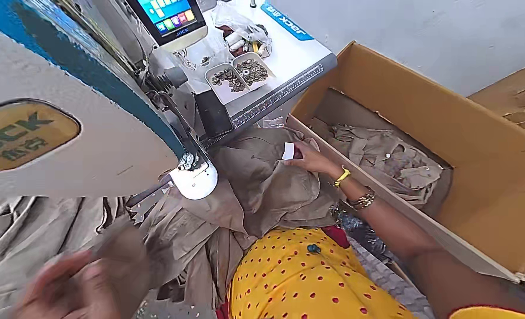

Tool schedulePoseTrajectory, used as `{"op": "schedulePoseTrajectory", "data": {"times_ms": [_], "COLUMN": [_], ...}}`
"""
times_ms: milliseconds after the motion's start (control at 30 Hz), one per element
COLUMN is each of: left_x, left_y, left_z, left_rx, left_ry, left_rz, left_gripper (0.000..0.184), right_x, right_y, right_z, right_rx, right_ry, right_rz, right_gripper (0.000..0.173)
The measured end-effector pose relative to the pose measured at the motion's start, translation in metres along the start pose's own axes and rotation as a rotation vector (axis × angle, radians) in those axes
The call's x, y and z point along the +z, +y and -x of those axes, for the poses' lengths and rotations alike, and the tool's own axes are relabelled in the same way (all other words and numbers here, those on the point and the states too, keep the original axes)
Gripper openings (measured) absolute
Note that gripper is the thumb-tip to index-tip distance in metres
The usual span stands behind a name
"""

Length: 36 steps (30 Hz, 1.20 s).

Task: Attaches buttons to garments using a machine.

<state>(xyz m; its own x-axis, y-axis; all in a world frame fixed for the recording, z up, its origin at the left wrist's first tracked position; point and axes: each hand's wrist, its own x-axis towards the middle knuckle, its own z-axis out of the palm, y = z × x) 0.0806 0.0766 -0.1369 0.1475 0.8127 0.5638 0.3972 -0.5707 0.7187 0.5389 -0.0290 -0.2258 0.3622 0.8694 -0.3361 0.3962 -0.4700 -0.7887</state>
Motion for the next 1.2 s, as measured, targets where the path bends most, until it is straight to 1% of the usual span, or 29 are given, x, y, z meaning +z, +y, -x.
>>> {"op": "schedulePoseTrajectory", "data": {"times_ms": [33, 67, 100, 133, 167, 200, 267, 300, 333, 367, 433, 467, 533, 567, 600, 633, 667, 700, 733, 767, 800, 833, 867, 900, 967, 1033, 1133, 1200], "left_x": [0.021, 0.045, 0.070, 0.092, 0.113, 0.131, 0.159, 0.168, 0.172, 0.169, 0.155, 0.145, 0.121, 0.110, 0.100, 0.091, 0.084, 0.080, 0.080, 0.081, 0.081, 0.081, 0.082, 0.083, 0.089, 0.092, 0.095, 0.097], "left_y": [0.007, 0.021, 0.040, 0.060, 0.077, 0.090, 0.102, 0.106, 0.111, 0.116, 0.119, 0.115, 0.102, 0.096, 0.091, 0.088, 0.084, 0.081, 0.077, 0.074, 0.069, 0.066, 0.064, 0.062, 0.059, 0.058, 0.060, 0.060], "left_z": [0.002, 0.008, 0.017, 0.027, 0.038, 0.048, 0.061, 0.066, 0.068, 0.067, 0.057, 0.050, 0.035, 0.029, 0.023, 0.018, 0.011, 0.006, 0.001, -0.005, -0.013, -0.021, -0.029, -0.035, -0.042, -0.043, -0.041, -0.038], "left_rx": [0.077, 0.114, 0.116, 0.075, -0.004, -0.078, -0.153, -0.183, -0.230, -0.270, -0.309, -0.328, -0.351, -0.357, -0.351, -0.341, -0.332, -0.334, -0.343, -0.371, -0.405, -0.445, -0.490, -0.527, -0.574, -0.600, -0.607, -0.605], "left_ry": [-0.160, -0.249, -0.301, -0.346, -0.401, -0.464, -0.575, -0.564, -0.523, -0.475, -0.372, -0.341, -0.306, -0.298, -0.307, -0.346, -0.392, -0.404, -0.374, -0.344, -0.338, -0.350, -0.362, -0.364, -0.336, -0.308, -0.301, -0.300], "left_rz": [0.024, 0.055, 0.089, 0.139, 0.210, 0.287, 0.449, 0.538, 0.625, 0.689, 0.760, 0.766, 0.714, 0.665, 0.612, 0.536, 0.447, 0.369, 0.315, 0.278, 0.258, 0.248, 0.245, 0.241, 0.221, 0.202, 0.181, 0.202], "left_gripper": [0.044, 0.040, 0.033, 0.030, 0.033, 0.045, 0.087, 0.095, 0.090, 0.074, 0.036, 0.029, 0.031, 0.031, 0.031, 0.035, 0.048, 0.055, 0.044, 0.030, 0.021, 0.018, 0.018, 0.018, 0.017, 0.016, 0.016, 0.018], "right_x": [0.004, 0.006, 0.008, 0.007, 0.003, 0.000, -0.002, -0.001, 0.002, 0.003, 0.004, 0.006, 0.017, 0.024, 0.031, 0.038, 0.046, 0.054, 0.062, 0.068, 0.074, 0.078, 0.080, 0.079, 0.073, 0.069, 0.068, 0.066], "right_y": [0.000, -0.005, -0.011, -0.027, -0.050, -0.076, -0.125, -0.143, -0.155, -0.165, -0.174, -0.174, -0.169, -0.169, -0.171, -0.175, -0.179, -0.180, -0.180, -0.179, -0.177, -0.177, -0.178, -0.179, -0.189, -0.204, -0.219, -0.223], "right_z": [-0.007, -0.011, -0.012, -0.006, 0.006, 0.023, 0.060, 0.074, 0.082, 0.085, 0.085, 0.079, 0.067, 0.064, 0.064, 0.064, 0.064, 0.062, 0.056, 0.049, 0.040, 0.031, 0.024, 0.019, 0.010, 0.004, -0.004, -0.005], "right_rx": [0.039, 0.082, 0.105, 0.107, 0.074, 0.012, -0.208, -0.341, -0.455, -0.523, -0.523, -0.502, -0.465, -0.418, -0.371, -0.341, -0.352, -0.403, -0.481, -0.561, -0.631, -0.669, -0.668, -0.637, -0.566, -0.509, -0.487, -0.476], "right_ry": [-0.009, 0.014, 0.043, 0.019, -0.031, -0.130, -0.395, -0.521, -0.612, -0.667, -0.713, -0.759, -0.830, -0.798, -0.728, -0.629, -0.517, -0.395, -0.271, -0.146, -0.036, 0.039, 0.079, 0.076, 0.006, -0.061, -0.117, -0.157], "right_rz": [-0.013, -0.019, -0.053, -0.113, -0.191, -0.287, -0.461, -0.536, -0.620, -0.708, -0.864, -0.937, -1.006, -1.005, -0.973, -0.912, -0.826, -0.733, -0.631, -0.520, -0.422, -0.348, -0.281, -0.228, -0.165, -0.121, -0.074, -0.033], "right_gripper": [0.061, 0.050, 0.040, 0.033, 0.026, 0.020, 0.006, 0.005, 0.012, 0.018, 0.027, 0.029, 0.036, 0.039, 0.035, 0.028, 0.019, 0.010, 0.005, 0.013, 0.020, 0.024, 0.026, 0.025, 0.025, 0.031, 0.036, 0.034]}}
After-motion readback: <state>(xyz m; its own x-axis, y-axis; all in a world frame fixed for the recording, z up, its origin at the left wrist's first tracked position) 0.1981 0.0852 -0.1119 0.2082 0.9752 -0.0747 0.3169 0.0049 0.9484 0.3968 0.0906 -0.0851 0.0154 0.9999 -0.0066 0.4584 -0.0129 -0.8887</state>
